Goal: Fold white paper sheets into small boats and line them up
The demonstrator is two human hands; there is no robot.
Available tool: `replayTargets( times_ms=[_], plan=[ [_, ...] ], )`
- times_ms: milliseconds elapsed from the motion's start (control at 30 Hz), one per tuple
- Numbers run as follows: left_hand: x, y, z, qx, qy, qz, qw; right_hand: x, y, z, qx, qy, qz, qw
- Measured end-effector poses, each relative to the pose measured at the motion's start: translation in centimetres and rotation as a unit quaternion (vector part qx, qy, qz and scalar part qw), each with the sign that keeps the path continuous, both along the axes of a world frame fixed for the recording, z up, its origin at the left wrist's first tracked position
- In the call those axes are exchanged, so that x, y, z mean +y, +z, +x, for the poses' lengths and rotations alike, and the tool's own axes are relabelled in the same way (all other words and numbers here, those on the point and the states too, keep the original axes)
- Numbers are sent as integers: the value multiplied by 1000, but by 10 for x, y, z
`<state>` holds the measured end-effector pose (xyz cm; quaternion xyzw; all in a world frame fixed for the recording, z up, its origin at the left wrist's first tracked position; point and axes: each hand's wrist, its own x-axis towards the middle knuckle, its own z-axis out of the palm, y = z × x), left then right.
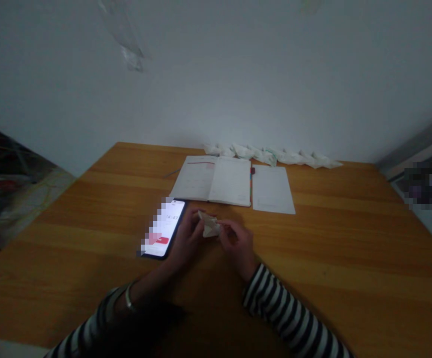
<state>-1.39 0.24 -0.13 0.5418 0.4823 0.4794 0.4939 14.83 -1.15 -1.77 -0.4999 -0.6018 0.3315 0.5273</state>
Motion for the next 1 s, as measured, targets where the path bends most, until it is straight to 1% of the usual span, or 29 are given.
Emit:
replayTargets(
  times_ms=[67, 133, 233, 300, 367, 400, 467, 567, 667, 767, 833, 900, 1000],
  plan=[
    [3, 0, 0, -60, 8, -24, 998, 3, -2, 0, 23, 8, -24, 999],
    [6, -1, -1, -88, 17, -49, 995, 7, -5, 0, 69, -18, -65, 995],
    [8, -4, -3, -81, 20, -83, 993, 12, -8, 2, 153, -87, -105, 979],
    [7, -7, -4, -65, 26, -94, 993, 14, -7, 3, 186, -121, -106, 969],
    [5, -10, -3, -68, 38, -98, 992, 14, -6, 4, 199, -141, -101, 965],
    [5, -11, -2, -77, 46, -99, 991, 14, -6, 5, 202, -140, -100, 964],
    [4, -11, -2, -89, 60, -102, 989, 14, -5, 4, 200, -116, -101, 968],
    [2, -6, 0, -72, 61, -93, 991, 15, -2, 2, 176, -45, -111, 977],
    [-1, -1, 2, -46, 54, -65, 995, 13, 1, 1, 174, 3, -133, 976],
    [-3, -2, 3, -39, 46, -55, 997, 10, 4, 2, 184, 0, -150, 971],
    [-2, -5, 3, -18, 36, -54, 998, 9, 4, 3, 171, -15, -144, 974],
    [-1, -6, 2, 23, 44, -38, 998, 8, 3, 3, 151, -25, -137, 979],
    [-2, -1, -1, 62, 68, -8, 996, 7, 2, 1, 151, -6, -140, 979]
  ],
)
